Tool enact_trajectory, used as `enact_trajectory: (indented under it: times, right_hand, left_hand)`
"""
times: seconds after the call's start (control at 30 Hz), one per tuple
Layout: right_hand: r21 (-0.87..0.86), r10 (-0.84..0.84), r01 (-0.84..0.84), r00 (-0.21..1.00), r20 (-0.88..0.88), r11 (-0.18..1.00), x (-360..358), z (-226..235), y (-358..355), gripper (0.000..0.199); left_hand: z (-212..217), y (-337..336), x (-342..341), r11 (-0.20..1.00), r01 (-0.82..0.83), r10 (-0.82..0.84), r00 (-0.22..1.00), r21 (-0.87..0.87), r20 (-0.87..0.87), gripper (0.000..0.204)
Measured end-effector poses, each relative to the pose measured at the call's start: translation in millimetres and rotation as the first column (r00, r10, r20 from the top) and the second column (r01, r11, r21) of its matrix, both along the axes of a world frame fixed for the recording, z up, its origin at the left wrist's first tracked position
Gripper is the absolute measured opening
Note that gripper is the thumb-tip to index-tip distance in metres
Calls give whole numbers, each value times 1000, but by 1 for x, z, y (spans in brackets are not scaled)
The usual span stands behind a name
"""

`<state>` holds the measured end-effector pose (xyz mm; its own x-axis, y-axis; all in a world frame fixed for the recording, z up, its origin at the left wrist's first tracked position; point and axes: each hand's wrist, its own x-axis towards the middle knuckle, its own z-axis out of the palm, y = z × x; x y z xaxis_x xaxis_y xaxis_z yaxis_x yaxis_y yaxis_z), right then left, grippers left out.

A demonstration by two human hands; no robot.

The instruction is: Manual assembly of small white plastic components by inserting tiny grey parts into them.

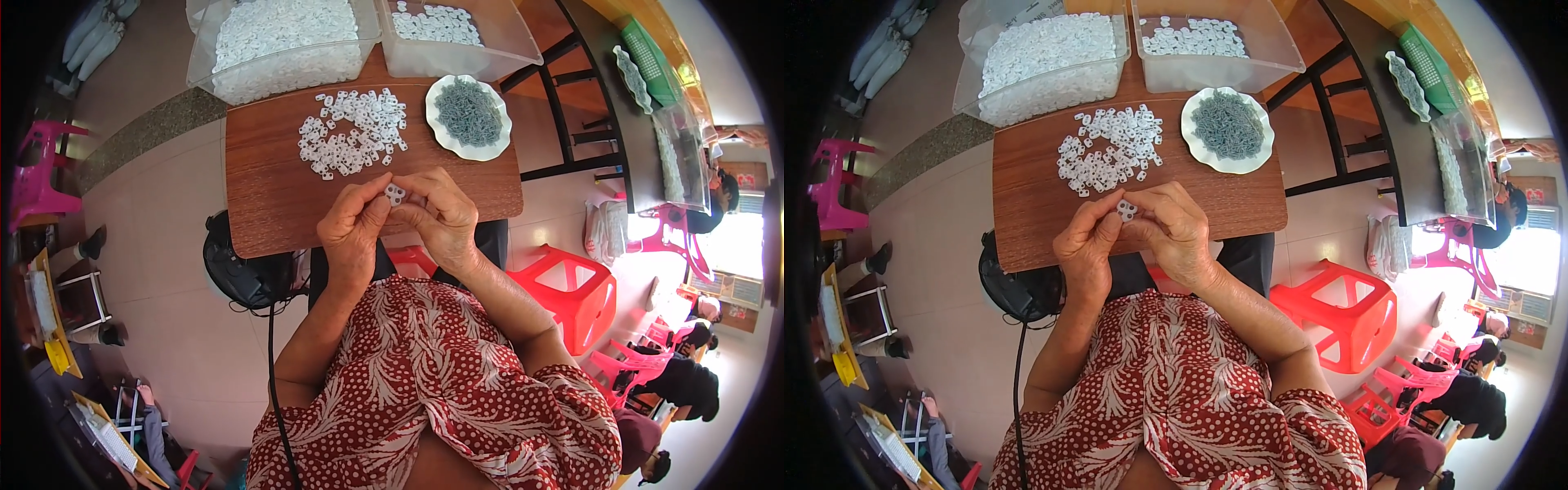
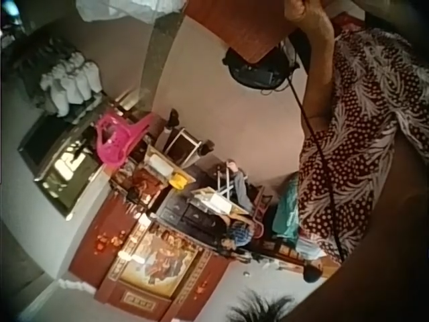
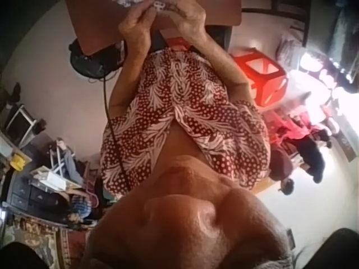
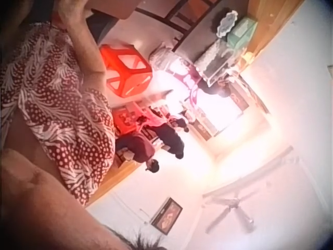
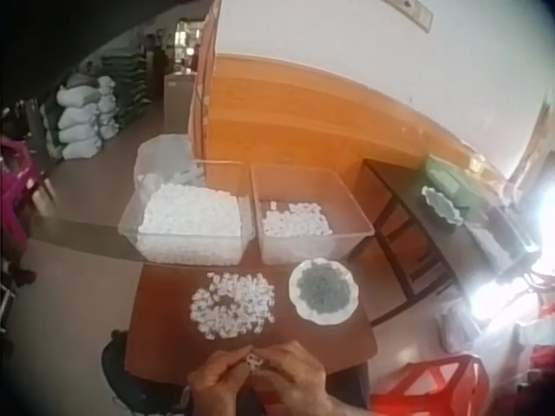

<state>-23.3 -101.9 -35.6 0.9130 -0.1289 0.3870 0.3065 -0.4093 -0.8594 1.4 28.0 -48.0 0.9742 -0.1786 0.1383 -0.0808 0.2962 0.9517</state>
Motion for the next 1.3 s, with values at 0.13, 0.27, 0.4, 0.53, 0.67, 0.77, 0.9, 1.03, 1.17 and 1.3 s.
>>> enact_trajectory:
  times: [0.13, 0.27, 0.4, 0.53, 0.67, 0.77, 0.9, 1.03, 1.17, 1.3]
  right_hand:
    - [82, -26, 31, 998, -61, 996, -3, 2, 4, 39]
    - [62, -12, 15, 998, -59, 998, -3, 3, 3, 37]
    - [173, 3, 8, 998, -66, 985, -4, 2, 6, 35]
    - [181, -30, 34, 999, -25, 983, -6, 2, 10, 35]
    - [20, -55, 53, 985, 166, 998, -1, 2, 9, 35]
    - [21, -66, 63, 982, 178, 998, -1, 3, 11, 35]
    - [24, -73, 70, 987, 144, 997, -1, 3, 12, 35]
    - [86, -63, 59, 997, 39, 995, -3, 5, 13, 36]
    - [259, -51, 61, 998, -47, 964, -5, 6, 16, 35]
    - [482, -41, 99, 991, -131, 870, -6, 7, 19, 33]
  left_hand:
    - [1, -2, -3, 999, -13, 13, 1000, -41, -16, 24]
    - [-1, 0, -4, 999, -19, 19, 1000, -32, 11, 23]
    - [-1, -1, -5, 999, -47, 47, 997, -4, 61, 23]
    - [2, -4, -8, 997, -73, 73, 994, -10, 79, 21]
    - [3, -6, -11, 994, -112, 110, 989, 8, 101, 18]
    - [5, -6, -12, 992, -124, 123, 988, 12, 92, 17]
    - [6, -6, -10, 993, -117, 118, 989, -17, 86, 17]
    - [7, -3, -7, 994, -106, 105, 992, 3, 75, 18]
    - [7, -1, -4, 998, -53, 50, 993, 19, 107, 22]
    - [5, 1, -2, 1000, 7, -6, 998, -24, 55, 23]
